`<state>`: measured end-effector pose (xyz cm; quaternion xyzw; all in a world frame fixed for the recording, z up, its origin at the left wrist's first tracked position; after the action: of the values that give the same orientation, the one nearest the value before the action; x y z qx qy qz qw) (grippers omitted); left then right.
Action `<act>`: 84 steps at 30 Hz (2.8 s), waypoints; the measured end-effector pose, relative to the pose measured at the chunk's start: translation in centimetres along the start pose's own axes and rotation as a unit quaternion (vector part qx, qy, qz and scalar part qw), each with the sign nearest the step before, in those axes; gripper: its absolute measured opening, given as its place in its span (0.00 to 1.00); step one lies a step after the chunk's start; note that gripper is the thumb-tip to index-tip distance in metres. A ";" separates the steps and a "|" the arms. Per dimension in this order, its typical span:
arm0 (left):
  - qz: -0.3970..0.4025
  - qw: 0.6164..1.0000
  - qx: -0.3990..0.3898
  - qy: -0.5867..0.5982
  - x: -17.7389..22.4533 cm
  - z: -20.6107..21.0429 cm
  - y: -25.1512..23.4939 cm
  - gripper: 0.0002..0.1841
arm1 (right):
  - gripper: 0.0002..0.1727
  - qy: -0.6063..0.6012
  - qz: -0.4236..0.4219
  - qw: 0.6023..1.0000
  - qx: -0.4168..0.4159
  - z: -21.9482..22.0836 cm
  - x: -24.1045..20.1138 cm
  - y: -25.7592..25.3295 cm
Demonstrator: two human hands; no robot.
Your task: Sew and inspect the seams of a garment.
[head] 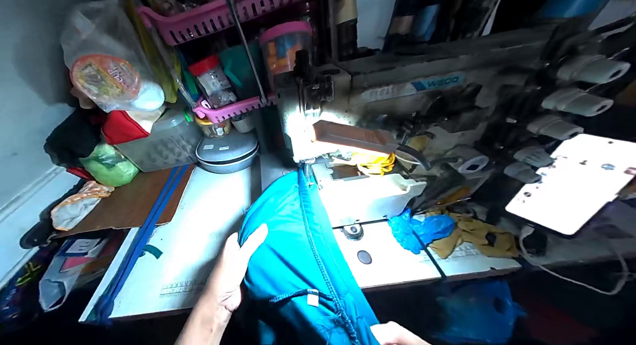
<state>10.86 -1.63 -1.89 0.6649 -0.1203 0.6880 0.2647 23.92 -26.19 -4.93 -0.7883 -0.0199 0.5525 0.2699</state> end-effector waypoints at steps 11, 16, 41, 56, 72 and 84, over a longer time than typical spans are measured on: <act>0.232 0.842 0.008 -0.487 4.1 1.6 -7.7 0.20 | 0.11 0.033 0.079 0.990 0.109 1.5 5.8 -3.7; 0.306 0.810 -0.027 -0.500 4.4 1.7 -11.7 0.23 | 0.14 0.034 0.078 0.987 0.139 1.5 8.5 -7.0; 0.622 0.530 -0.067 -0.572 0.0 1.3 -1.3 0.10 | 0.11 -0.021 0.029 0.999 0.037 0.1 2.2 -2.3; 0.511 0.493 -0.023 -0.704 5.1 2.0 -6.7 0.19 | 0.13 0.000 0.127 0.986 0.108 0.7 6.3 -8.1; 0.363 0.628 -0.194 -0.661 7.1 3.1 -6.1 0.30 | 0.16 -0.010 0.182 0.960 0.214 3.9 5.7 -6.3; 0.240 0.689 0.037 -0.683 4.8 6.8 -18.5 0.12 | 0.14 -0.077 0.223 0.965 0.115 3.4 7.4 -5.8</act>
<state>26.47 11.19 -0.01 0.9089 -0.3975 0.0880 -0.0897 25.37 -17.48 -9.55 -0.6915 0.1997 0.6562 0.2267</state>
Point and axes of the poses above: each hand's wrist, its own y-axis away from the middle knuckle, its own z-axis out of the palm, x = y × z, the point moved 1 cm from there along -y, towards the middle knuckle, and after that the axes turned 2 degrees about z, right-handed, at the moved point
